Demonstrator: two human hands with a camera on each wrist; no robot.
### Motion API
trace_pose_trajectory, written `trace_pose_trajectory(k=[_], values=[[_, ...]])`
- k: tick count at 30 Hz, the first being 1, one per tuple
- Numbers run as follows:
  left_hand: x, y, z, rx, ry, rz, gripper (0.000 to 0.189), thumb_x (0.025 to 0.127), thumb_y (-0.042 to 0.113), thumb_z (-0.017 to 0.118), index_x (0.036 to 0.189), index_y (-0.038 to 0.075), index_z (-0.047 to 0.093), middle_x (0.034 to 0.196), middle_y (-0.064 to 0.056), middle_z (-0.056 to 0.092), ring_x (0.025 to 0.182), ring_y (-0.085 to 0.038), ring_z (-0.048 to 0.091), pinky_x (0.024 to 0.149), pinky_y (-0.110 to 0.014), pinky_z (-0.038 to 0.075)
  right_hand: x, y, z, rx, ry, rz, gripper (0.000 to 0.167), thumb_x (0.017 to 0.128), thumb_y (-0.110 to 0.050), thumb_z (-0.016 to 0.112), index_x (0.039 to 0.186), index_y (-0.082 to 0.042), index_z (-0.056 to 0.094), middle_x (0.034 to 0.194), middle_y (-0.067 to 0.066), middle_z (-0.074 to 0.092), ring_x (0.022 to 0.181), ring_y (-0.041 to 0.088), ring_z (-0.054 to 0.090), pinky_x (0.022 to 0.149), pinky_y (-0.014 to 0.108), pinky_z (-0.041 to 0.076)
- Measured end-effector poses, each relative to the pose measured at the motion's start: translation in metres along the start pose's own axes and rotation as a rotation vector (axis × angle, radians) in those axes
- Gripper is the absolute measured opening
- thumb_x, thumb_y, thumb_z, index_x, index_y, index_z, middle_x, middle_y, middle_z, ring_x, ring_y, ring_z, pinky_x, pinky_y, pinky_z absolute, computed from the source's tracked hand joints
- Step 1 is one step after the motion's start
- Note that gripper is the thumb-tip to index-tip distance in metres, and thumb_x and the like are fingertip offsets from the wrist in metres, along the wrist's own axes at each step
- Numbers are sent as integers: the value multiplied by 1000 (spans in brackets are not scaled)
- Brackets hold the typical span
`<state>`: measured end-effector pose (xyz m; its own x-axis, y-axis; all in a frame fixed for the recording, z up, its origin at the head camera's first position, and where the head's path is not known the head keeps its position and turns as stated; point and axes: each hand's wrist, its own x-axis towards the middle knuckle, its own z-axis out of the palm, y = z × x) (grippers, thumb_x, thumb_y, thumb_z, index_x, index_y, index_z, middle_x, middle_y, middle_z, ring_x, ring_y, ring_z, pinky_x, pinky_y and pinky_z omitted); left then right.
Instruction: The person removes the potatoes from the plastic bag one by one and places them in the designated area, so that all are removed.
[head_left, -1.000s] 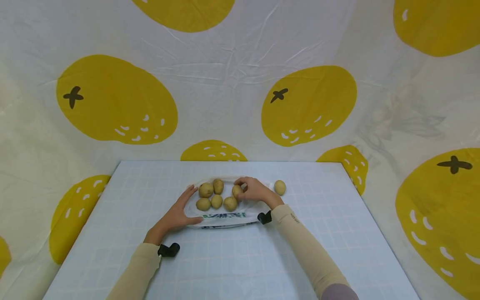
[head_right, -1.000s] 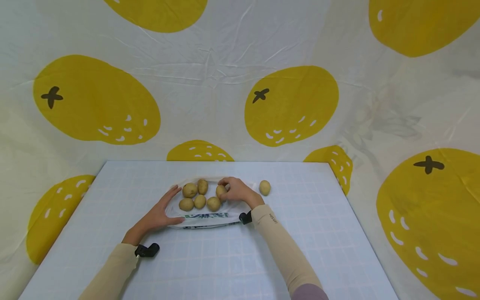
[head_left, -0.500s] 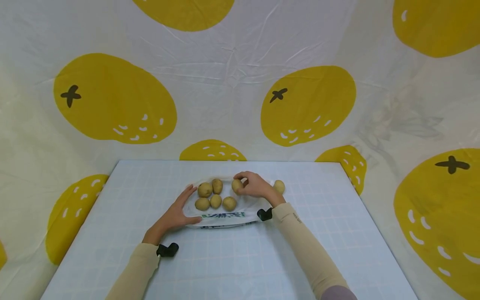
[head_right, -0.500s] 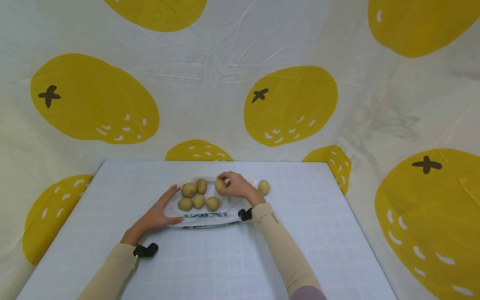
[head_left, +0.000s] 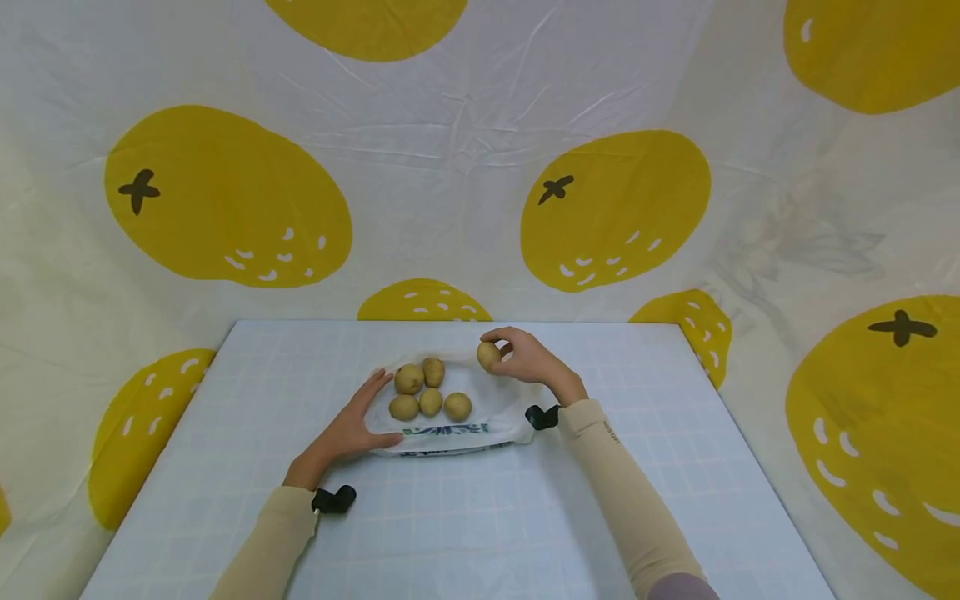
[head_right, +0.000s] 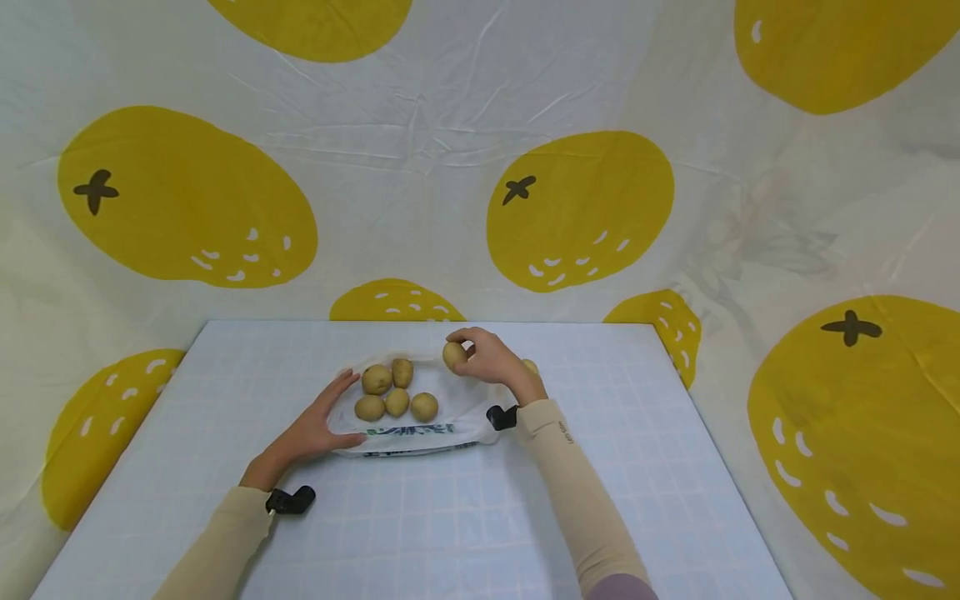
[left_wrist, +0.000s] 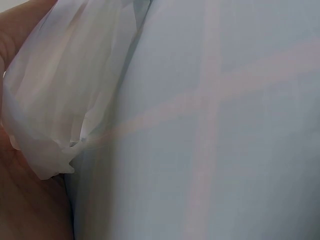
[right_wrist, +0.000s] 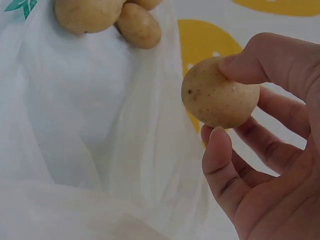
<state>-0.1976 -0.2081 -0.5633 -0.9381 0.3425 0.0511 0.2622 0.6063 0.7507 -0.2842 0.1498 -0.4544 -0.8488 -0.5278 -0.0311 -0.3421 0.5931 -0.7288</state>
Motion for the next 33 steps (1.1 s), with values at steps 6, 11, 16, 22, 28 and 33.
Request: trace_pose_trajectory(k=[6, 11, 16, 22, 28, 33], values=[[1, 3, 1, -6, -5, -7, 110, 77, 46, 87, 164, 18, 26, 173, -17, 11, 158, -46, 12, 119, -74, 20, -6, 6, -13, 15, 45, 30, 54, 86, -8, 68, 140, -8, 61, 144, 11, 59, 116, 33, 62, 90, 39, 57], [1, 3, 0, -10, -6, -11, 110, 77, 46, 88, 164, 18, 26, 173, -17, 11, 157, -46, 13, 119, -74, 20, -16, 13, -25, 27, 86, 14, 53, 89, -6, 68, 141, -4, 59, 147, 16, 56, 116, 38, 62, 92, 45, 57], [1, 4, 0, -3, -9, -23, 111, 77, 47, 88, 164, 18, 25, 173, -16, 10, 158, -46, 13, 119, -74, 20, -26, 23, -34, 50, 121, 37, 53, 91, -5, 68, 143, -3, 58, 148, 17, 55, 118, 39, 61, 93, 48, 57], [1, 3, 1, 10, -6, -21, 111, 76, 47, 88, 164, 18, 25, 173, -16, 10, 157, -46, 14, 119, -74, 21, -38, 36, -42, 36, 147, 97, 52, 92, -10, 68, 143, -6, 58, 148, 17, 55, 118, 38, 60, 92, 46, 56], [1, 3, 2, 10, -3, -19, 112, 76, 47, 87, 164, 18, 25, 173, -16, 10, 157, -46, 14, 119, -74, 21, -48, 54, -49, 32, 181, 133, 51, 91, -9, 67, 142, -5, 59, 147, 18, 56, 117, 41, 61, 93, 46, 55], [1, 3, 2, 13, -3, -17, 111, 76, 46, 88, 164, 17, 25, 173, -17, 11, 157, -46, 15, 119, -74, 21, -55, 67, -54, 29, 204, 152, 53, 90, -9, 70, 141, -2, 59, 145, 20, 57, 114, 40, 62, 89, 43, 56]])
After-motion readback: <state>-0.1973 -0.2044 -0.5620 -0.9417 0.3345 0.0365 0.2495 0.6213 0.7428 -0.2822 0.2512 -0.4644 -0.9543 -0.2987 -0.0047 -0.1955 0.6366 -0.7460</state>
